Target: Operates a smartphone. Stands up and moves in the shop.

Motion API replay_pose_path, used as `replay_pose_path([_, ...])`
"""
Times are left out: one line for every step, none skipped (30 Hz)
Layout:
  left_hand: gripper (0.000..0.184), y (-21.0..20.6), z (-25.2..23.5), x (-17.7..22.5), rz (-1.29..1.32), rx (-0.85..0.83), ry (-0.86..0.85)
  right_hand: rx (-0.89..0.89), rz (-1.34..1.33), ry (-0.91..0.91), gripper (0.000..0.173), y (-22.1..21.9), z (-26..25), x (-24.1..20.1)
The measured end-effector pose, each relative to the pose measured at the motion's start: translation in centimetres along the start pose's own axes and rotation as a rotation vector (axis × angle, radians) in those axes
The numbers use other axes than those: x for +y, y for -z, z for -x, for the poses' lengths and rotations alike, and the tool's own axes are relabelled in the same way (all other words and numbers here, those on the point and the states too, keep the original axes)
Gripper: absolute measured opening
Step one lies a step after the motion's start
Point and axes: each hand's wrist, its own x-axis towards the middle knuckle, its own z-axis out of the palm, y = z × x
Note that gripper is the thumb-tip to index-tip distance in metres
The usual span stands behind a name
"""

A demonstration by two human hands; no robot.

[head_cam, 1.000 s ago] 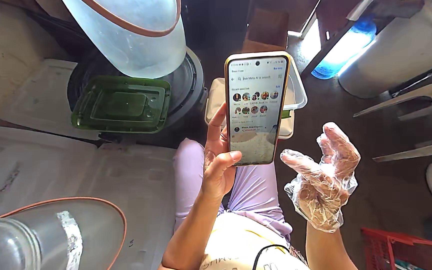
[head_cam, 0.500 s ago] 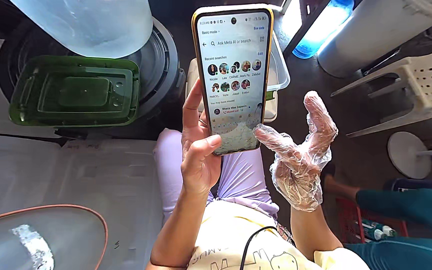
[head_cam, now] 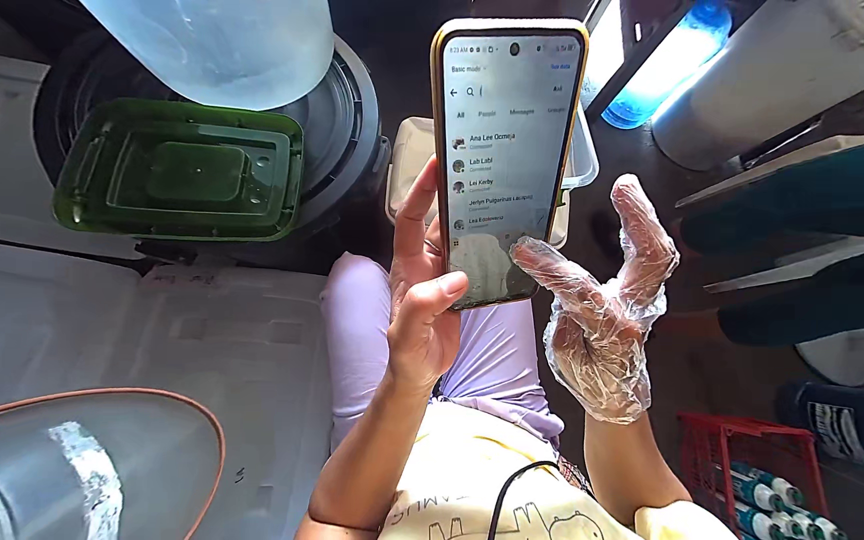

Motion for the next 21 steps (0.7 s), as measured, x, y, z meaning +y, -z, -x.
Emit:
replay_pose_path([0.068,0.0,0.0,0.0,-0.006,0.009,0.002,-0.001,-0.009,0.001,0.034,0.0,-0.1,-0.1])
replay_pose_path([0.065,0.0,0.0,0.1,0.000,0.015,0.006,-0.003,-0.018,0.004,0.034,0.0,-0.1,-0.2])
replay_pose_path([0.062,0.0,-0.1,0.1,0.015,0.012,0.007,0.002,-0.023,0.016,0.033,-0.1,-0.2,-0.4])
replay_pose_path([0.060,-0.1,-0.1,0.1,0.026,0.015,0.006,0.002,-0.023,0.029,0.033,-0.1,-0.3,-0.6])
replay_pose_path([0.059,-0.1,0.0,0.1,0.034,0.009,0.008,-0.003,-0.017,0.038,0.032,-0.2,-0.5,-0.9])
replay_pose_path([0.059,0.0,0.0,0.1,0.051,-0.006,0.008,-0.012,-0.018,0.044,0.033,-0.3,-0.6,-1.2])
replay_pose_path([0.059,-0.1,0.0,0.1,0.061,-0.011,0.008,-0.025,-0.017,0.049,0.033,-0.4,-0.7,-1.4])
replay_pose_path([0.060,0.0,0.0,0.1,0.062,-0.016,0.008,-0.034,-0.011,0.054,0.033,-0.6,-0.9,-1.6])
replay_pose_path([0.061,-0.1,0.1,0.2,0.060,-0.014,0.011,-0.043,-0.003,0.062,0.032,-0.7,-1.0,-1.7])
replay_pose_path([0.061,-0.1,0.1,0.2,0.053,-0.008,0.014,-0.045,0.005,0.072,0.032,-0.9,-1.1,-1.7])
replay_pose_path([0.061,-0.1,0.1,0.2,0.044,-0.004,0.016,-0.048,0.003,0.074,0.031,-1.0,-1.1,-1.8])
replay_pose_path([0.061,-0.1,0.1,0.2,0.033,-0.002,0.017,-0.052,0.013,0.077,0.031,-1.1,-1.2,-1.8])
replay_pose_path([0.061,-0.1,0.1,0.2,0.026,-0.002,0.017,-0.056,0.019,0.077,0.030,-1.2,-1.2,-1.8])
replay_pose_path([0.062,-0.1,0.0,0.2,0.019,0.000,0.016,-0.056,0.018,0.082,0.031,-1.3,-1.2,-1.7])
replay_pose_path([0.062,-0.1,0.0,0.2,0.012,0.000,0.014,-0.053,0.012,0.085,0.031,-1.5,-1.2,-1.7])
replay_pose_path([0.063,-0.1,0.0,0.2,0.011,-0.003,0.012,-0.048,0.009,0.088,0.031,-1.5,-1.3,-1.6])
replay_pose_path([0.063,-0.1,-0.1,0.3,0.014,-0.007,0.010,-0.056,0.006,0.091,0.031,-1.4,-1.3,-1.7])
replay_pose_path([0.063,-0.1,-0.1,0.3,0.010,-0.007,0.012,-0.059,-0.005,0.092,0.031,-1.2,-1.3,-1.7])
replay_pose_path([0.063,0.0,-0.1,0.3,0.009,-0.009,0.011,-0.057,-0.019,0.094,0.032,-1.0,-1.3,-1.8])
replay_pose_path([0.063,0.0,-0.1,0.4,0.010,-0.015,0.014,-0.054,-0.031,0.095,0.032,-0.9,-1.2,-1.8])
replay_pose_path([0.063,0.0,-0.1,0.4,0.012,-0.018,0.016,-0.050,-0.029,0.096,0.031,-0.7,-1.1,-1.9])
